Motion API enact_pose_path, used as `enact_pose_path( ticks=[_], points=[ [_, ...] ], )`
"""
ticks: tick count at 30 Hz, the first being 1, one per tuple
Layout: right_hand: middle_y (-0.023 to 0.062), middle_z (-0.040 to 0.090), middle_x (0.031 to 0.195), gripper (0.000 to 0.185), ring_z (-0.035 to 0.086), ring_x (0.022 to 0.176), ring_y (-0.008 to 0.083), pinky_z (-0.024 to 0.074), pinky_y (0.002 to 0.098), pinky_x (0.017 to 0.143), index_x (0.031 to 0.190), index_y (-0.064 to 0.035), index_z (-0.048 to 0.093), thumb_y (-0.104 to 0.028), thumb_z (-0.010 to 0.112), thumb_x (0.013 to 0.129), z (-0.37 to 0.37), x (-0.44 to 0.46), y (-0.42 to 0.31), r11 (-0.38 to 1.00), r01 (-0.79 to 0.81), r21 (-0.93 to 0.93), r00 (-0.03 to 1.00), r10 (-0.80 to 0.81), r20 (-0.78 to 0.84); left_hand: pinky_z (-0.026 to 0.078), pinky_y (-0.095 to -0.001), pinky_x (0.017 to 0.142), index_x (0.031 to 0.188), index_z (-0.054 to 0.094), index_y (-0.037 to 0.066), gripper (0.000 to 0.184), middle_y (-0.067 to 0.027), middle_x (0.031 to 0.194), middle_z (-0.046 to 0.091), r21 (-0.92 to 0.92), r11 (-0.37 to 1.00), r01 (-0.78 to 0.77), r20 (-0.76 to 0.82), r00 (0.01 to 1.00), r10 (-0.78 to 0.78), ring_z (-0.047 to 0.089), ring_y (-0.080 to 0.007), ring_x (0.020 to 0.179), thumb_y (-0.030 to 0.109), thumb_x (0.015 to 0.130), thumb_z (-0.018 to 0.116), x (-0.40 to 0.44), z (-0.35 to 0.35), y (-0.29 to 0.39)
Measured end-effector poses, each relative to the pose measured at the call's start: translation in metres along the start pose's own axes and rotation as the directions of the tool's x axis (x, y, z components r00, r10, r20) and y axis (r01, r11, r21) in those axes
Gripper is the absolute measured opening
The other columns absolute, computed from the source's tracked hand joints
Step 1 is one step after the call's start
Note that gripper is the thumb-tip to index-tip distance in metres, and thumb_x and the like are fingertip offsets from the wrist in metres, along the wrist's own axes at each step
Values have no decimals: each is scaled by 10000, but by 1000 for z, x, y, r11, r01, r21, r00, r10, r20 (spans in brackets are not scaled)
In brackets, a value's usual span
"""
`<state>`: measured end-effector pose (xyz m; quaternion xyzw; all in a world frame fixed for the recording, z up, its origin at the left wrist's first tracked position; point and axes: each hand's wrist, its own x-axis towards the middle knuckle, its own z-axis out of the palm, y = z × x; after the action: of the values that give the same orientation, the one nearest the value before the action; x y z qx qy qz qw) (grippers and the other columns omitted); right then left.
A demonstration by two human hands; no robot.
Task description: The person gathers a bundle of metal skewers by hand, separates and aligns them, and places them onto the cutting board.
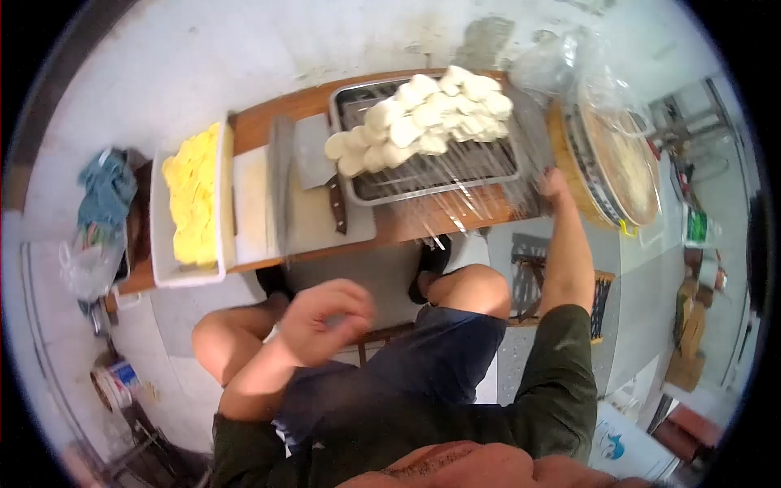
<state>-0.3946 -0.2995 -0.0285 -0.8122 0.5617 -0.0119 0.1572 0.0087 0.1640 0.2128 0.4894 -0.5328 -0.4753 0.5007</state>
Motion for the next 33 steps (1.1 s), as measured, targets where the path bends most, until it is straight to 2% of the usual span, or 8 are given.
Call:
enact_pose_path(
  ticks=[3, 7, 10, 16, 20, 26, 28, 33],
  points=[
    [229, 611, 1099, 363, 582, 1022, 348, 469, 440, 827, 1131, 8, 586, -214, 548, 846, -26, -3, -32, 955, -294, -48, 905, 294, 308, 474, -338, 745, 912, 613, -13, 87, -118, 900, 623, -458, 858, -230, 147, 933, 329, 602, -252, 830, 67, 885, 593, 34, 30, 47],
    [226, 623, 1070, 380, 578, 1021, 325, 451, 420, 873, 1147, 11, 577, -273, 478, 914, 20, 64, 115, 805, 308, -507, 948, -215, 235, 456, -365, 733, 902, 613, -25, 205, -144, 890, 590, -896, 443, -18, 204, 870, 449, 569, -293, 813, 169, 923, 550, 49, 61, 85],
    [240, 616, 1043, 407, 576, 962, 353, 455, 424, 817, 1204, 18, 521, -268, 466, 921, 3, 52, 87, 931, 229, -286, 971, -198, 132, 472, -241, 681, 1017, 579, -24, 147, -63, 901, 621, -969, 245, -17, 101, 881, 462, 581, -108, 810, 66, 906, 549, 49, 71, 97],
    [171, 615, 835, 356, 581, 701, 302, 451, 423, 598, 1154, -21, 521, -303, 455, 945, -60, 21, 34, 990, -131, -47, 990, 133, 52, 478, -236, 682, 1050, 560, -39, 177, -65, 903, 613, -991, 69, 112, 132, 861, 491, 577, -105, 806, 40, 893, 545, 35, 74, 91],
    [-1, 359, 519, 247, 326, 364, 124, 211, 329, 349, 863, -86, 480, -313, 444, 953, -94, 1, 33, 852, -382, 359, 916, 297, 269, 468, -237, 668, 1050, 560, -47, 181, -71, 906, 605, -989, 104, 101, 139, 863, 486, 569, -100, 811, 18, 882, 543, 23, 67, 98],
    [1, 426, 580, 238, 398, 434, 122, 293, 294, 363, 988, -79, 555, -288, 452, 941, -120, -46, 51, 811, -335, 479, 929, 200, 311, 445, -285, 681, 970, 595, -26, 135, -90, 890, 596, -917, 372, -145, 111, 803, 585, 568, -178, 805, 66, 876, 562, 19, 49, 95],
    [-22, 424, 609, 175, 408, 483, 90, 325, 255, 411, 939, -138, 530, -306, 484, 924, -140, -91, 0, 596, -426, 681, 905, 289, 313, 447, -351, 718, 941, 596, -26, 187, -142, 885, 590, -827, 496, -262, 73, 826, 559, 568, -286, 806, 153, 894, 571, 10, 43, 86],
    [-50, 338, 592, 218, 310, 462, 81, 258, 254, 423, 810, -125, 473, -304, 486, 934, -193, -159, -107, 536, -388, 750, 919, 285, 271, 431, -223, 745, 921, 602, 3, 57, -21, 881, 580, -392, 907, 153, -10, 985, -171, 537, -76, 810, 18, 868, 588, -7, 28, 39]
  ],
)
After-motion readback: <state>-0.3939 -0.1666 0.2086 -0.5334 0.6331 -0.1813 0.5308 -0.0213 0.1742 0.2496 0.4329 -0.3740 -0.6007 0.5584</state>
